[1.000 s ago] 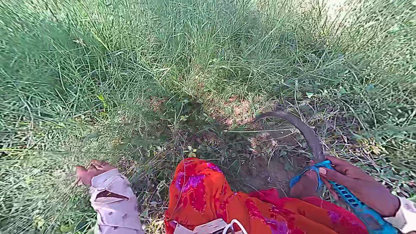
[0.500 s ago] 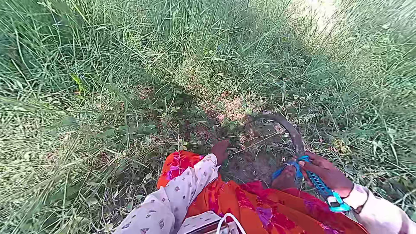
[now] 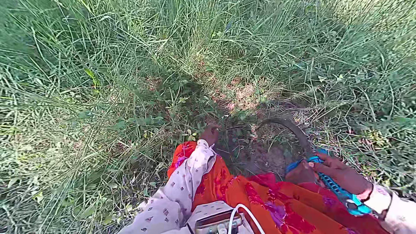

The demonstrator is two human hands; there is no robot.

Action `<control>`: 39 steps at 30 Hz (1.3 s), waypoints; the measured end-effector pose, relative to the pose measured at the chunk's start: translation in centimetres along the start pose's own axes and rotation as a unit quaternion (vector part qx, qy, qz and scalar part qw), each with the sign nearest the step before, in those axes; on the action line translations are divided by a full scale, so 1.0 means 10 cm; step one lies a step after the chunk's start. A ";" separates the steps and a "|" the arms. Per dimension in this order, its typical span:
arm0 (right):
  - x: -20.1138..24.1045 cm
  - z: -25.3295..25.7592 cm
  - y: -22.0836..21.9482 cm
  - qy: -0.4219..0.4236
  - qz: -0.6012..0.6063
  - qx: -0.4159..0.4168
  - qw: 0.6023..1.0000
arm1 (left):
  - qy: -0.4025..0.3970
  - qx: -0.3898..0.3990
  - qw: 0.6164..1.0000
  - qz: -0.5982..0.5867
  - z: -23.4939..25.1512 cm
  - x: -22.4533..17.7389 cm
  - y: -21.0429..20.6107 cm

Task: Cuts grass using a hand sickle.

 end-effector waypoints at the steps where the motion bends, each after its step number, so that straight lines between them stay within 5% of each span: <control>1: 0.00 -0.01 0.00 -0.001 -0.005 0.002 1.000 | 0.014 -0.014 0.999 0.034 -0.03 0.07 0.13; 4: 0.04 -0.02 -0.02 0.011 0.000 0.005 1.000 | 0.036 -0.029 0.994 0.103 -0.15 0.21 0.33; 12: 0.18 -0.06 -0.35 0.016 0.061 0.036 0.997 | 0.070 -0.241 0.952 0.177 -0.31 0.39 0.68; 15: 0.19 -0.05 -0.48 0.005 0.039 0.061 0.997 | 0.107 -0.176 0.959 0.193 -0.25 0.43 0.57; 19: 0.11 0.00 -0.58 0.000 0.008 0.096 0.995 | 0.164 0.070 0.934 0.309 -0.10 0.50 0.26; 21: 0.09 0.00 -0.60 -0.008 -0.008 0.110 0.994 | 0.178 0.121 0.919 0.331 -0.07 0.46 0.19; 26: 0.09 -0.01 -0.58 -0.013 -0.022 0.102 0.994 | 0.055 0.125 0.951 0.277 0.06 0.35 0.14; 31: 0.13 -0.01 -0.63 -0.018 0.013 0.100 0.995 | 0.026 0.039 0.965 0.260 0.02 0.21 0.27; 39: 0.20 0.28 -1.48 -0.026 0.135 0.150 0.979 | -0.005 0.008 0.976 0.215 0.01 0.18 0.28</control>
Point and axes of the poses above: each hand's wrist, its own z-axis towards the middle knuckle, its own y-axis out of the back of the hand, x = y × z, the point moved 9 cm from there along z, towards the middle knuckle, and after that the axes turned 3 degrees about -y, right-handed, at the moved point
